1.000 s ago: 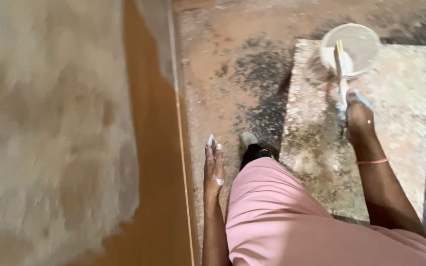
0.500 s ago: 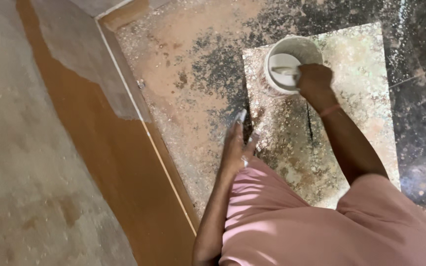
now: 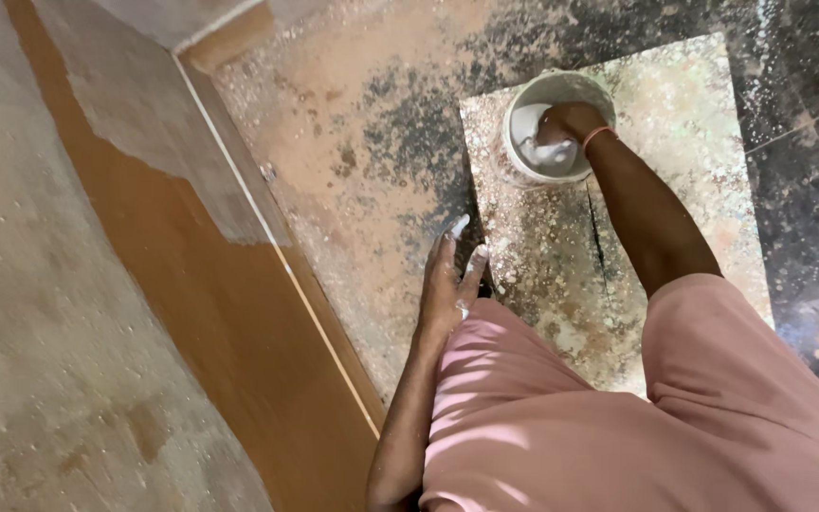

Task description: The person paints a brown wall with white paint using a brush. They repeatedly dip the brush into a bucket of paint and apply it to the wall in broad strokes, gradually covering more surface area.

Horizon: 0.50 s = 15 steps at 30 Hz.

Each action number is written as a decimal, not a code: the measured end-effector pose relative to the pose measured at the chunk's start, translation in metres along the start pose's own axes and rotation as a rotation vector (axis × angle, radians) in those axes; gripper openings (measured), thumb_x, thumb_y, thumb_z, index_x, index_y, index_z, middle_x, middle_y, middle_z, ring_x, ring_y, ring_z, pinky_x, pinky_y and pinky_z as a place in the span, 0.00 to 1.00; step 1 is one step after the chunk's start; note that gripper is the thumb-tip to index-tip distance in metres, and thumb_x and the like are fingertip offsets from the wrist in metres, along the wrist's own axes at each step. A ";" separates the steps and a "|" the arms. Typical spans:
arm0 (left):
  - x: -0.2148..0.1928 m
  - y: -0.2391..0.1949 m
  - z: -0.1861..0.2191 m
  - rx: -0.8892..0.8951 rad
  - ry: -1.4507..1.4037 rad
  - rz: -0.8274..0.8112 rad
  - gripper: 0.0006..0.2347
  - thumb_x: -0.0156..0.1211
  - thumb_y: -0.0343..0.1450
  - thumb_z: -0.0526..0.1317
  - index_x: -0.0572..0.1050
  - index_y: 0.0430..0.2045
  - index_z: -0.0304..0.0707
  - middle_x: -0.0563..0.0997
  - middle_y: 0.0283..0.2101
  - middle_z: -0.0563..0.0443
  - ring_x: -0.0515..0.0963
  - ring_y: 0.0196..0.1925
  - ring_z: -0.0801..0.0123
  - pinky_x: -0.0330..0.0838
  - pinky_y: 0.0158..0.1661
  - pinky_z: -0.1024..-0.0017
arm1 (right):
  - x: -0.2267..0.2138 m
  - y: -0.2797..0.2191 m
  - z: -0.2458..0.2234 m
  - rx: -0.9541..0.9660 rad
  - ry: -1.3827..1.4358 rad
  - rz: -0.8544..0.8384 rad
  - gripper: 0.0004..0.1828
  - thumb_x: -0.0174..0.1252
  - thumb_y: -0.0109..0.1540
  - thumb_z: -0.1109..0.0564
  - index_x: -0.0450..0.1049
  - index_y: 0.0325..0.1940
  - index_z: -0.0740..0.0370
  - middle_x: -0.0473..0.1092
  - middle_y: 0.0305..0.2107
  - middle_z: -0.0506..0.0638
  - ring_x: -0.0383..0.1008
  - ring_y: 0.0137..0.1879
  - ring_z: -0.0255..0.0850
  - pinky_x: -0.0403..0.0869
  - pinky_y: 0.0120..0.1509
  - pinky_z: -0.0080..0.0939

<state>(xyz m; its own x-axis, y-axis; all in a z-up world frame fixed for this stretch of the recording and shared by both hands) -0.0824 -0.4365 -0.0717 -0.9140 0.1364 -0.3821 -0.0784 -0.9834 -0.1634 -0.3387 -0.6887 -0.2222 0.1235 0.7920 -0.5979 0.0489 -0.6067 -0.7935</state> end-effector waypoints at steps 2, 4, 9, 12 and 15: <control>-0.004 -0.004 0.008 0.043 0.000 0.004 0.24 0.56 0.76 0.41 0.63 0.67 0.32 0.69 0.67 0.31 0.69 0.69 0.46 0.62 0.68 0.55 | -0.006 -0.008 0.003 -0.011 0.196 -0.032 0.28 0.62 0.64 0.43 0.74 0.64 0.58 0.72 0.53 0.61 0.73 0.55 0.53 0.69 0.65 0.52; -0.010 -0.010 0.011 0.073 0.007 0.010 0.23 0.56 0.75 0.41 0.63 0.66 0.32 0.70 0.66 0.32 0.70 0.69 0.47 0.63 0.68 0.55 | -0.006 -0.023 0.013 -0.001 0.181 0.056 0.26 0.57 0.67 0.40 0.75 0.63 0.57 0.76 0.47 0.60 0.78 0.49 0.50 0.73 0.60 0.51; -0.021 -0.025 0.008 0.053 0.035 0.041 0.24 0.58 0.76 0.40 0.62 0.67 0.33 0.69 0.67 0.30 0.67 0.70 0.45 0.60 0.67 0.53 | 0.009 -0.102 0.042 0.053 -0.186 0.338 0.28 0.48 0.69 0.29 0.78 0.48 0.52 0.75 0.25 0.50 0.72 0.26 0.40 0.73 0.30 0.41; -0.026 -0.034 0.010 0.067 -0.021 0.105 0.24 0.57 0.76 0.40 0.61 0.67 0.33 0.67 0.68 0.30 0.67 0.70 0.44 0.62 0.65 0.54 | 0.023 -0.153 0.060 0.040 -0.143 0.470 0.28 0.43 0.74 0.31 0.80 0.44 0.49 0.74 0.21 0.49 0.69 0.23 0.42 0.70 0.28 0.42; -0.029 -0.044 0.016 0.113 -0.021 0.155 0.23 0.57 0.76 0.39 0.63 0.66 0.33 0.71 0.65 0.30 0.70 0.67 0.45 0.65 0.65 0.54 | 0.028 -0.181 0.073 0.119 -0.196 0.504 0.24 0.47 0.71 0.34 0.82 0.43 0.48 0.76 0.24 0.51 0.75 0.28 0.45 0.74 0.32 0.45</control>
<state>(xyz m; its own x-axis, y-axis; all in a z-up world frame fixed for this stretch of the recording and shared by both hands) -0.0589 -0.3986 -0.0392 -0.9266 -0.0187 -0.3756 0.0205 -0.9998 -0.0010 -0.4163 -0.5511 -0.1035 -0.0846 0.4106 -0.9079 -0.0826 -0.9109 -0.4043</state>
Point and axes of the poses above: each hand's wrist, its own y-axis towards the middle knuckle, its own x-axis out of the palm, z = x × y, the point moved 3 cm from there along y, towards the middle knuckle
